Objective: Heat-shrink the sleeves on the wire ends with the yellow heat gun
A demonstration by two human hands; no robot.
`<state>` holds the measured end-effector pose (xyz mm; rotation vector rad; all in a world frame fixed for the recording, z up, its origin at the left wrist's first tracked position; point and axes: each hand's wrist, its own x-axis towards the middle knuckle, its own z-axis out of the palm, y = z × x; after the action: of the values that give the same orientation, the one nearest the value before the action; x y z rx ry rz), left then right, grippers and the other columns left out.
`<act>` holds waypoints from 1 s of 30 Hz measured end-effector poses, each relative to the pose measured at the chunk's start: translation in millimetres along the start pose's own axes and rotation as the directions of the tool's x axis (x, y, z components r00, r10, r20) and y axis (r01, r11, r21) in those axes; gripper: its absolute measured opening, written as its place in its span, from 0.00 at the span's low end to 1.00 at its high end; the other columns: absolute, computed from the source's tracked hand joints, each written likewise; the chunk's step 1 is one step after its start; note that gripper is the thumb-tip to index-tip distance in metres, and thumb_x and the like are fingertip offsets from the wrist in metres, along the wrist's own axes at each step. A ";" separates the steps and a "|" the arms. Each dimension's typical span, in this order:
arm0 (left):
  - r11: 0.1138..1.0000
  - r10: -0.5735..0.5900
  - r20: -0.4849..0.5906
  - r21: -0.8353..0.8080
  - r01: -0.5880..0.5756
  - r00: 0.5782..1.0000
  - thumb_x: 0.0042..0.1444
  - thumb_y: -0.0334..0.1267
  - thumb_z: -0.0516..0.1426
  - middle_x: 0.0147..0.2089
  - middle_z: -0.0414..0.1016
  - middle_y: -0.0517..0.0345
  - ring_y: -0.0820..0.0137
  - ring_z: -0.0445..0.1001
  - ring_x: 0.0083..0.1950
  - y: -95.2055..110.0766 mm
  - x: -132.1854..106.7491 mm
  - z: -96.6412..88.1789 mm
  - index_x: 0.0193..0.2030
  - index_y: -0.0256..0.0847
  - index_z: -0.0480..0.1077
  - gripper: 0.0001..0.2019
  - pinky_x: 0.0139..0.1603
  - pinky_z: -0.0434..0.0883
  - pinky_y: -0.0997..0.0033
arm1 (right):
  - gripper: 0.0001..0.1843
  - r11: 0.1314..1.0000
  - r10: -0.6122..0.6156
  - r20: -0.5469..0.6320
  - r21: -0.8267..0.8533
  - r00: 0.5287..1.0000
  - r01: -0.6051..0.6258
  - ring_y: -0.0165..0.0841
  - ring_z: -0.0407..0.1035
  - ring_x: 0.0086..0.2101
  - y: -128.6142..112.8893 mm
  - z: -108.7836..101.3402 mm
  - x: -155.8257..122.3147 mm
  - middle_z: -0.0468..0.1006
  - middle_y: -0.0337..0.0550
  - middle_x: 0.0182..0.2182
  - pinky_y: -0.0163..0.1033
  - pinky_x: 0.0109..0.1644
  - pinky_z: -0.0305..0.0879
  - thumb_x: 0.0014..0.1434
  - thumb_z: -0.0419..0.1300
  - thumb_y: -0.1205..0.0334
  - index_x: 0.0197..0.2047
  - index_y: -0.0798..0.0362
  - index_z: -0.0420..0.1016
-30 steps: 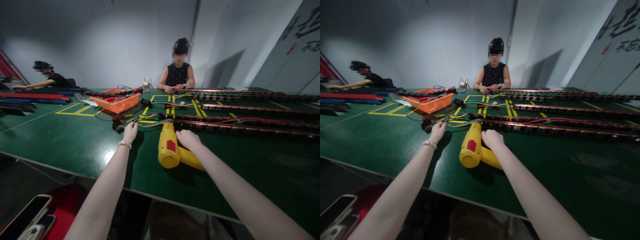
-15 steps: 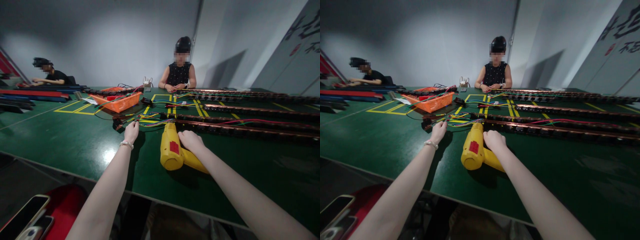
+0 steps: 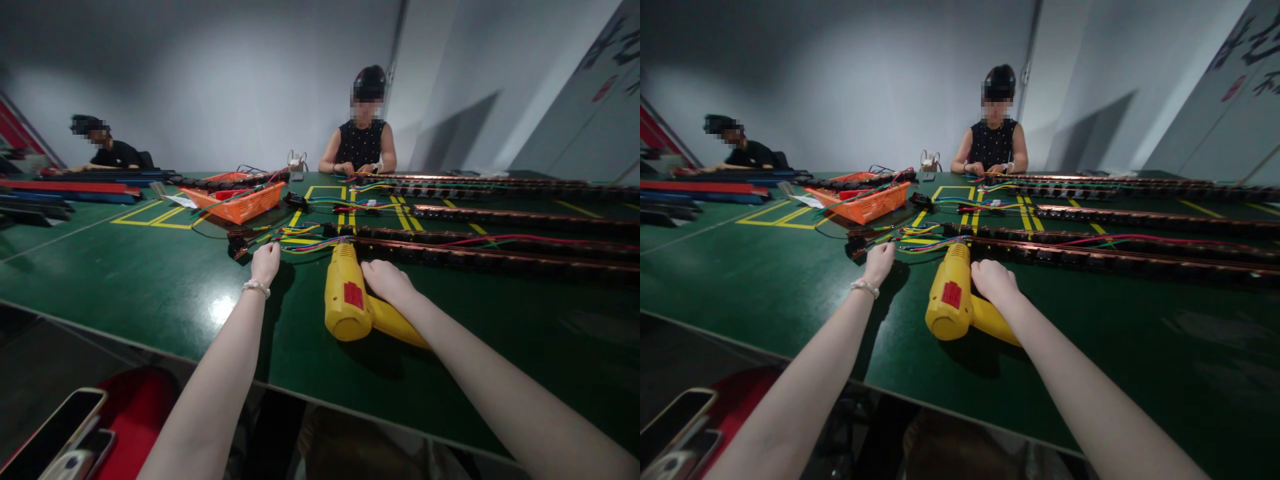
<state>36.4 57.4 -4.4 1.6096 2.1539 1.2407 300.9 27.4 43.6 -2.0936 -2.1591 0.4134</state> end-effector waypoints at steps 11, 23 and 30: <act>1.000 -0.012 0.006 -0.016 0.012 1.000 0.57 0.46 0.44 0.24 0.69 0.55 0.67 0.67 0.29 3.4 -1.6 -0.6 0.20 0.41 0.62 0.19 0.31 0.57 0.71 | 0.29 0.988 -0.155 0.012 -0.025 0.988 0.155 0.46 0.70 0.46 -16.2 3.6 -12.7 0.76 0.57 0.46 0.44 0.45 0.63 0.64 0.36 0.53 0.43 0.57 0.76; 0.963 -0.001 -0.067 -0.270 -0.017 0.998 0.57 0.47 0.47 0.18 0.62 0.64 0.73 0.64 0.23 -3.8 5.7 8.9 0.20 0.41 0.61 0.18 0.29 0.60 0.74 | 0.28 0.958 -0.286 0.003 -0.010 0.958 0.286 0.43 0.71 0.45 -48.3 16.3 -10.0 0.77 0.56 0.44 0.41 0.43 0.64 0.64 0.37 0.55 0.43 0.58 0.76; 0.971 -0.014 -0.042 -0.238 0.003 0.999 0.53 0.42 0.47 0.18 0.62 0.63 0.73 0.62 0.24 -4.3 6.6 6.8 0.18 0.40 0.61 0.16 0.28 0.58 0.74 | 0.28 0.928 -0.373 -0.007 -0.005 0.928 0.373 0.43 0.72 0.44 -73.3 22.4 -18.5 0.78 0.56 0.43 0.42 0.45 0.64 0.65 0.36 0.56 0.43 0.58 0.77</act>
<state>34.7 66.2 -9.6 1.4860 1.9452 1.4801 225.2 5.3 43.7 -1.6218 -2.4773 0.3573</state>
